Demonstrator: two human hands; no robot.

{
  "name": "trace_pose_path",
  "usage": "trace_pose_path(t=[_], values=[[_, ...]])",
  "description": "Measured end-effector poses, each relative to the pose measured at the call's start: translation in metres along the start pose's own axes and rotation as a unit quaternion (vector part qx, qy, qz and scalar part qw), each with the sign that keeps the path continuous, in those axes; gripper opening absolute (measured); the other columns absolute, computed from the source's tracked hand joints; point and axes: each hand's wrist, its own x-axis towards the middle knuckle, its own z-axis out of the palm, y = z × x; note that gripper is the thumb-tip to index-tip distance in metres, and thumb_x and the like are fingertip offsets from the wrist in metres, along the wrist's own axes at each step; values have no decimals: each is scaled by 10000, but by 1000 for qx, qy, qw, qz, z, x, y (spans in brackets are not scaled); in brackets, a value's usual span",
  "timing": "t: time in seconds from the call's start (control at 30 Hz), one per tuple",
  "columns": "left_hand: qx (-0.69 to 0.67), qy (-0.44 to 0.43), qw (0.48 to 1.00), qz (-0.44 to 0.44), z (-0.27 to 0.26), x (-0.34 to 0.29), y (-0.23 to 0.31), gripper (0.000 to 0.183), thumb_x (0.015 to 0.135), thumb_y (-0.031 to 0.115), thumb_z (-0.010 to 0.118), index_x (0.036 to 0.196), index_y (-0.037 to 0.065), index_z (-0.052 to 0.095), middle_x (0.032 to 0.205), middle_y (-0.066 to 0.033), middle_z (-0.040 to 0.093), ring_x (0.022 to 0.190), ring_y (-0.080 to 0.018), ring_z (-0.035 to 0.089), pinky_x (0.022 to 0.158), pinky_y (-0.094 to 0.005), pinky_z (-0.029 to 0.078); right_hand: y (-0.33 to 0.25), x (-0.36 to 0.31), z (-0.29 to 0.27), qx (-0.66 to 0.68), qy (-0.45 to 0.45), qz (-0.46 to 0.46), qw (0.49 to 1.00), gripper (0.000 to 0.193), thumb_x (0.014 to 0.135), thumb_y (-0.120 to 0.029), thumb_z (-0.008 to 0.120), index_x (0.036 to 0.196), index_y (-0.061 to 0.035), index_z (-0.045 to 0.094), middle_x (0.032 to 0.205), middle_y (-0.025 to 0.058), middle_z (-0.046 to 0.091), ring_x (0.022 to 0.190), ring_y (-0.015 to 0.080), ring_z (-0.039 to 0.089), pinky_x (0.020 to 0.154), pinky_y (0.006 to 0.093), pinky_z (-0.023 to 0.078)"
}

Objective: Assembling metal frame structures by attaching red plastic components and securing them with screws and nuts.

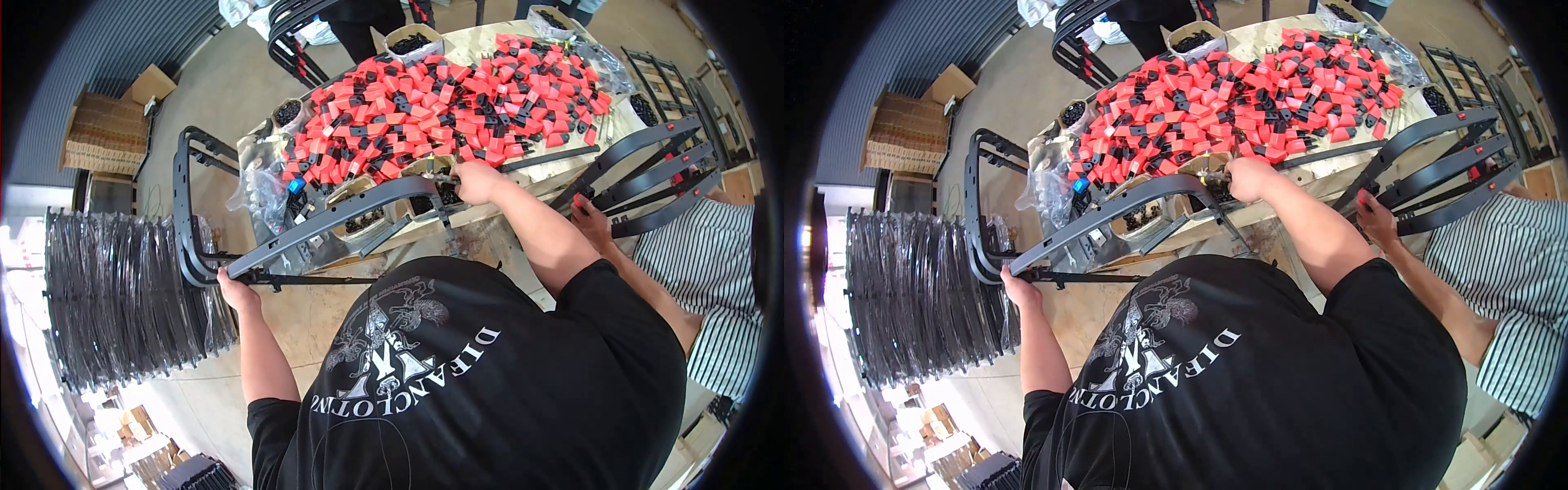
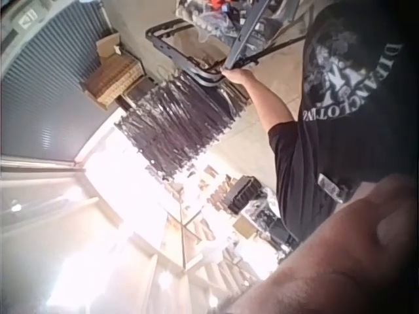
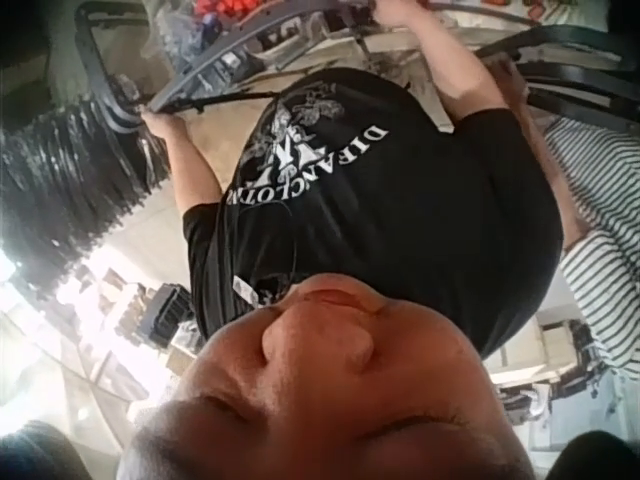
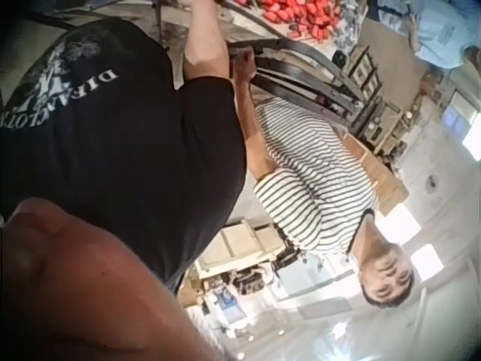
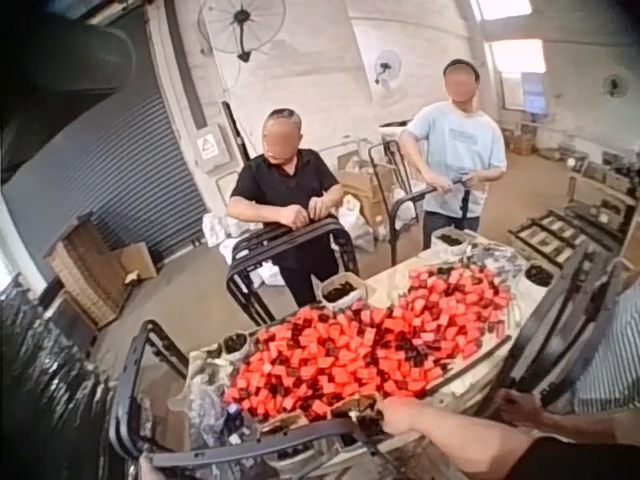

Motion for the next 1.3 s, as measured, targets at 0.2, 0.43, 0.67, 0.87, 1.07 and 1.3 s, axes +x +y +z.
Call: trace_pose_path(t=[0.2, 0.43, 0.67, 0.87, 1.07, 1.3], values=[[31, 39, 999, 1, 5, -12, 8, 484, 986, 448, 536, 1146, 4, 642, 1137, -64, 622, 1053, -198, 556, 1002, -330, 383, -2, 10, 16, -63, 3, -45, 997, 296, 765, -102, 676, 1057, -64, 702, 1005, 187, 717, 998, 365, 682, 818, 479, 549], [-5, 23, 1000, -13, 10, -19, 9, 460, 982, 438, 550, 1110, 5, 637, 1061, -51, 629, 975, -190, 570, 925, -322, 419, -16, 26, 22, -144, -22, -100, 984, 240, 734, -93, 669, 963, -55, 730, 998, 196, 714, 995, 377, 679, 818, 465, 552], [-51, -33, 998, 6, 3, -11, 5, 328, 1016, 352, 536, 1037, 41, 637, 932, -18, 604, 855, -145, 569, 785, -290, 453, 6, -6, 51, 143, 140, -37, 979, 460, 848, -225, 675, 1265, -49, 591, 1107, 230, 691, 1045, 357, 676, 893, 422, 523], [30, 32, 988, 146, -10, -38, -8, 351, 1042, 343, 498, 1125, 15, 591, 1027, -41, 584, 921, -136, 522, 816, -290, 435, -25, -99, 89, 211, 238, 174, 932, 473, 910, -347, 658, 1186, 33, 597, 990, 236, 691, 953, 364, 670, 879, 425, 508], [23, -41, 999, 24, -59, -80, -87, 152, 1020, 183, 549, 1054, 37, 572, 964, -23, 577, 840, -95, 516, 767, -253, 438, -31, -168, 203, 133, 155, 272, 940, 468, 924, -413, 627, 1136, 3, 599, 956, 271, 669, 936, 440, 652, 820, 484, 496], [140, -332, 933, -1, -71, -76, -120, 84, 953, 91, 644, 982, 38, 585, 786, 7, 586, 712, -74, 550, 654, -257, 473, -133, -95, 205, 92, -75, 32, 992, 359, 898, -239, 546, 1161, 3, 514, 1033, 296, 623, 1001, 477, 594, 865, 513, 463]])
